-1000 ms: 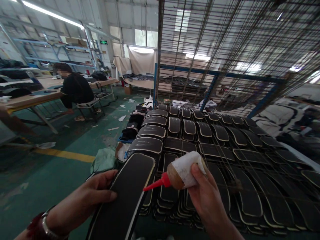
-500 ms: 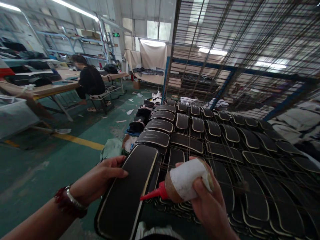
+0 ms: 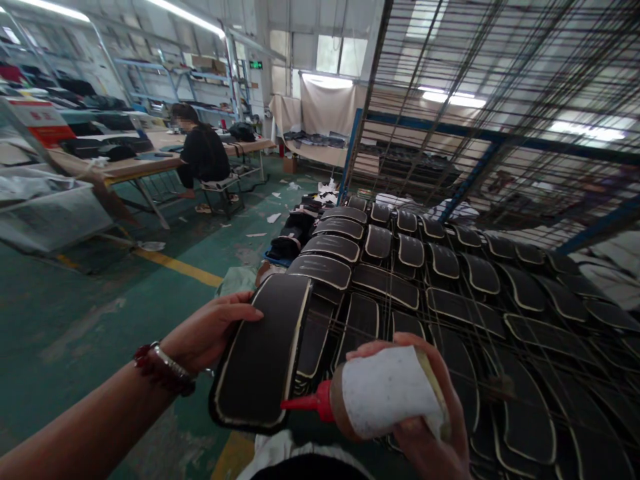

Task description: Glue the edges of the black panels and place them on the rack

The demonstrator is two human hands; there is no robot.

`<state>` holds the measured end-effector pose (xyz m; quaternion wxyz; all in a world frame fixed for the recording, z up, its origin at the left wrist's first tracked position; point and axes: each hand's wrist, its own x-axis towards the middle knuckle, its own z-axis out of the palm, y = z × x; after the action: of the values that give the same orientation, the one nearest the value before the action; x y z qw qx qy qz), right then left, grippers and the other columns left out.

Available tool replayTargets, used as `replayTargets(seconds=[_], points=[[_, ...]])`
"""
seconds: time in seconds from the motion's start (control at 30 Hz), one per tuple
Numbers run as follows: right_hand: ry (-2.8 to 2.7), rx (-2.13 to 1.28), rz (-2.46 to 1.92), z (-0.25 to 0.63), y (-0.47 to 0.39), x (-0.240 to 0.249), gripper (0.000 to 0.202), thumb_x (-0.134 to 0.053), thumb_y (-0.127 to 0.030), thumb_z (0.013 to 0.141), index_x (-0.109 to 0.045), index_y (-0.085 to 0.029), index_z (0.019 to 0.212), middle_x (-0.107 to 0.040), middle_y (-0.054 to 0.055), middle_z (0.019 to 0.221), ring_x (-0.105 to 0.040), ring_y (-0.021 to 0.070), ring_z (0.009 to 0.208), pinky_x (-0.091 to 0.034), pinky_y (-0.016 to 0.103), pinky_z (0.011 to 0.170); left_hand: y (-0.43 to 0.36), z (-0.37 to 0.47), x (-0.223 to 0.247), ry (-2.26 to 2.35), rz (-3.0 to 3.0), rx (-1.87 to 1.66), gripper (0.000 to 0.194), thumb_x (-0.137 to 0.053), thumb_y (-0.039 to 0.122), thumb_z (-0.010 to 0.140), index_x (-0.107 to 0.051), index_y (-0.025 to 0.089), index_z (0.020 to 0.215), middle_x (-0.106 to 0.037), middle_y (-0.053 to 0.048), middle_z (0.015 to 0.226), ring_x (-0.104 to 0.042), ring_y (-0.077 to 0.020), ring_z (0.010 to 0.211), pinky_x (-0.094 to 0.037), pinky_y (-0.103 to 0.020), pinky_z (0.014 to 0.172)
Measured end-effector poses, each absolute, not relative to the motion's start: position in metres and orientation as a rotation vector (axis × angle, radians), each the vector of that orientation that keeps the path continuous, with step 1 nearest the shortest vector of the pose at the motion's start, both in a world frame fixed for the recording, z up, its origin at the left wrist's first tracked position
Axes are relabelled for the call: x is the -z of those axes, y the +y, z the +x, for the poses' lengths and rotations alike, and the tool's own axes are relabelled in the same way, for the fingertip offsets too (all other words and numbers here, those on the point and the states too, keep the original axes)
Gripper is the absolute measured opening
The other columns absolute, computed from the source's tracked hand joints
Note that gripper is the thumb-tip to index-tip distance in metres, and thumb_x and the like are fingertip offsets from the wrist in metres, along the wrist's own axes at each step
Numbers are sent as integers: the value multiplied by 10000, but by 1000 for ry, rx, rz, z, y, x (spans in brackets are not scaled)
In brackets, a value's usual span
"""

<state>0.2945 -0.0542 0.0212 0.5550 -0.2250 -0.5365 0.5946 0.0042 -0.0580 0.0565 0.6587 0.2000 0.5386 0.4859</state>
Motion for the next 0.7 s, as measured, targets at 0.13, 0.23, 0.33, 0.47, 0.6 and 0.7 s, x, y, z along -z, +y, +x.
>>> replayTargets(seconds=[0.13, 0.23, 0.33, 0.47, 0.6, 0.7], points=[[-1217, -1425, -559, 293, -56, -20, 590, -806, -507, 800, -533, -286, 1276, -679, 136, 1076, -639, 392, 1002, -534, 532, 806, -57, 2, -58, 1260, 420, -1153, 381, -672, 12, 712, -667, 105, 1082, -797, -121, 824, -764, -259, 689, -640, -351, 645], [-1031, -1551, -625, 286, -57, -17, 643, -873, -501, 723, -565, -270, 1237, -684, 140, 1090, -650, 380, 985, -546, 507, 797, -59, 4, -61, 1283, 371, -1208, 321, -634, -16, 729, -682, 96, 1026, -794, -120, 796, -750, -235, 625, -633, -327, 591], [-730, -1794, -719, 275, -53, -12, 569, -887, -476, 712, -633, -219, 1151, -703, 142, 1052, -674, 312, 899, -568, 428, 752, -62, 6, -60, 1293, 356, -1244, 296, -622, -17, 748, -684, 95, 1016, -796, -129, 817, -751, -235, 637, -633, -330, 595], [-364, -1905, -816, 262, -29, -13, 483, -938, -432, 642, -708, -178, 982, -721, 106, 1001, -672, 257, 904, -587, 346, 726, -64, 11, -52, 1262, 394, -1241, 326, -654, 15, 765, -664, 112, 1076, -801, -126, 886, -766, -252, 731, -634, -342, 667], [-548, -1608, -727, 258, 3, -26, 427, -930, -345, 676, -710, -199, 1011, -704, 42, 984, -643, 183, 857, -563, 265, 715, -65, 25, -47, 1198, 428, -1186, 326, -661, 64, 797, -643, 122, 1117, -798, -133, 946, -767, -263, 795, -627, -358, 706], [-755, -1432, -653, 253, 21, -33, 387, -890, -348, 733, -697, -218, 1042, -680, 14, 951, -613, 160, 831, -525, 237, 709, -66, 37, -46, 1129, 443, -1157, 334, -630, 58, 807, -646, 142, 1130, -796, -119, 981, -762, -261, 862, -615, -345, 727]])
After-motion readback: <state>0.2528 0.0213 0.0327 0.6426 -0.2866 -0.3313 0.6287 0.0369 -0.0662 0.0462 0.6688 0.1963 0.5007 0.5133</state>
